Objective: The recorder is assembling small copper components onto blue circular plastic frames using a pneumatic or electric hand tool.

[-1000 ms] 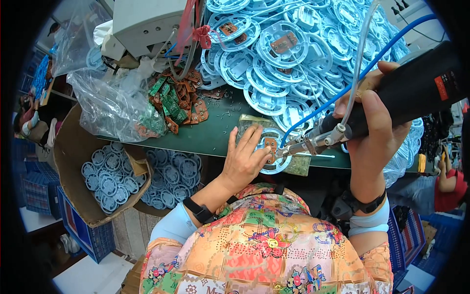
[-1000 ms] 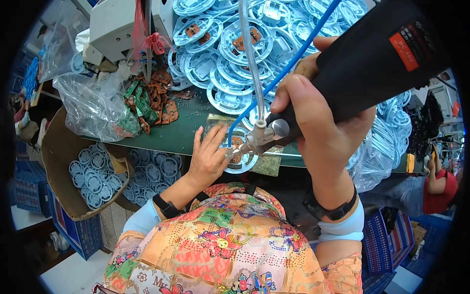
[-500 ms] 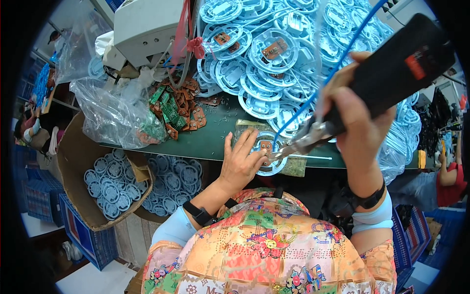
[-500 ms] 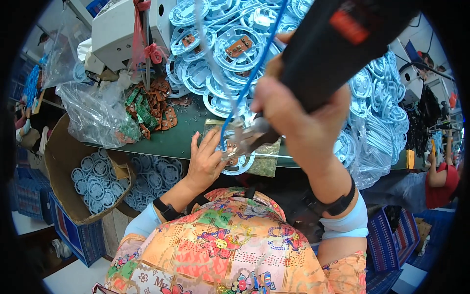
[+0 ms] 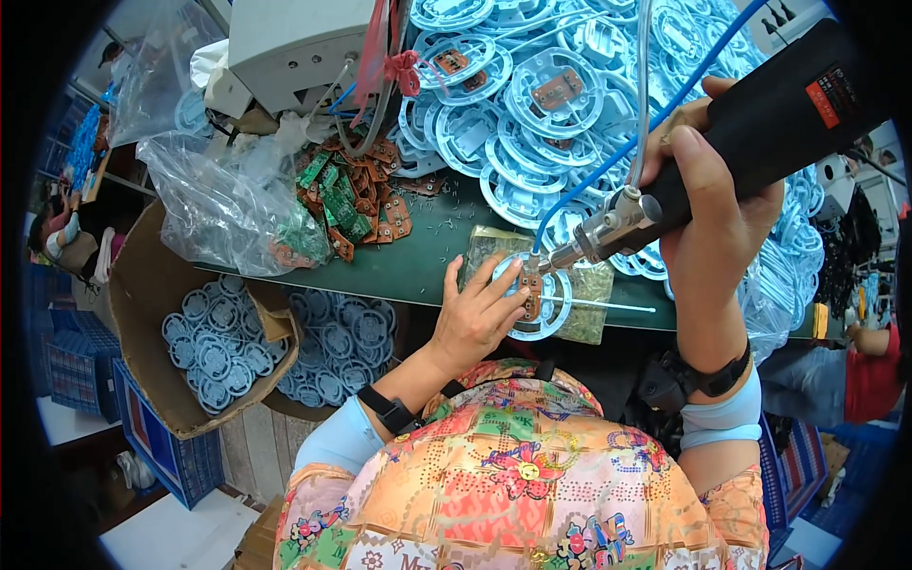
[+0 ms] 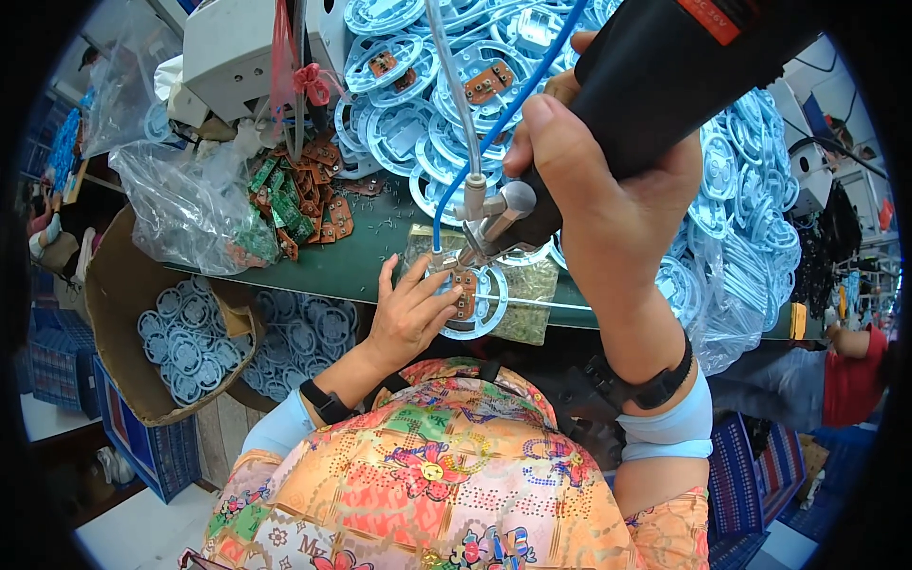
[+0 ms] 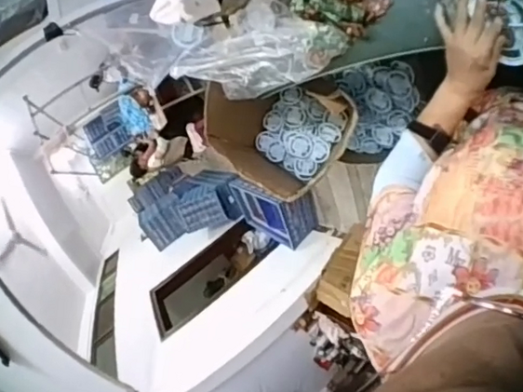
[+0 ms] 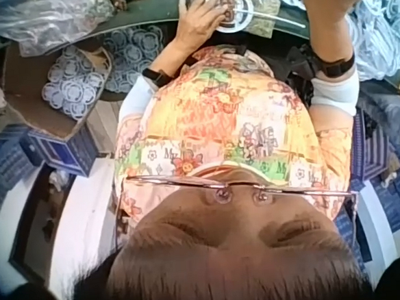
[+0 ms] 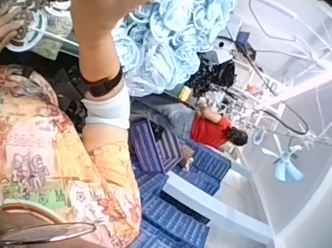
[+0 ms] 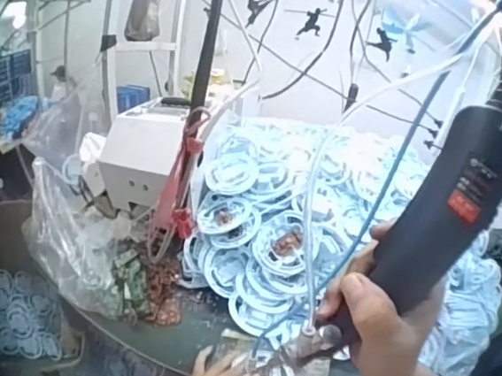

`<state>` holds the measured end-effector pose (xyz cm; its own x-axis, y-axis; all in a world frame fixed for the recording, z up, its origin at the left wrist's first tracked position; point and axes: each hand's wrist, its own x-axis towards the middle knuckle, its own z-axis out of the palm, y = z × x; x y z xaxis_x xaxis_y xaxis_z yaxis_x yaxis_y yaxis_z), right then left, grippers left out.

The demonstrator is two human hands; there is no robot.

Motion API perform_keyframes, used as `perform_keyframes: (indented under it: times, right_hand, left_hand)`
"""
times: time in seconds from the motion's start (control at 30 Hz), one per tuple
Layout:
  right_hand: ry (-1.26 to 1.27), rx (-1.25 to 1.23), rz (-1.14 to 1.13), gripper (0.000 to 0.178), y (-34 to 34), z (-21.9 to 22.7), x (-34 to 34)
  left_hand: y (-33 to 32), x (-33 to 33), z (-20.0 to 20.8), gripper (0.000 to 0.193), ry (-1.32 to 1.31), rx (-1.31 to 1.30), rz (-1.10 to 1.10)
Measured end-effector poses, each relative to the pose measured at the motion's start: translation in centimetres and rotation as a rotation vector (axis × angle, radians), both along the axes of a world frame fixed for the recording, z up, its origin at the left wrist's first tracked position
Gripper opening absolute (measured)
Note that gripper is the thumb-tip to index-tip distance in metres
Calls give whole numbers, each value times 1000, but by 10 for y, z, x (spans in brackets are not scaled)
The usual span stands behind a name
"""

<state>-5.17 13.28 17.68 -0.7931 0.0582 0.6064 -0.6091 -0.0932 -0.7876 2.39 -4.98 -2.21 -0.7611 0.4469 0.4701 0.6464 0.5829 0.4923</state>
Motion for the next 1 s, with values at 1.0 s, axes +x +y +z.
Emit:
perform_keyframes:
  times: [1.0]
  right_hand:
    - [-61, 34, -75, 45, 12, 30, 20]
  left_hand:
    - [-6, -7, 12, 27, -19, -67, -86]
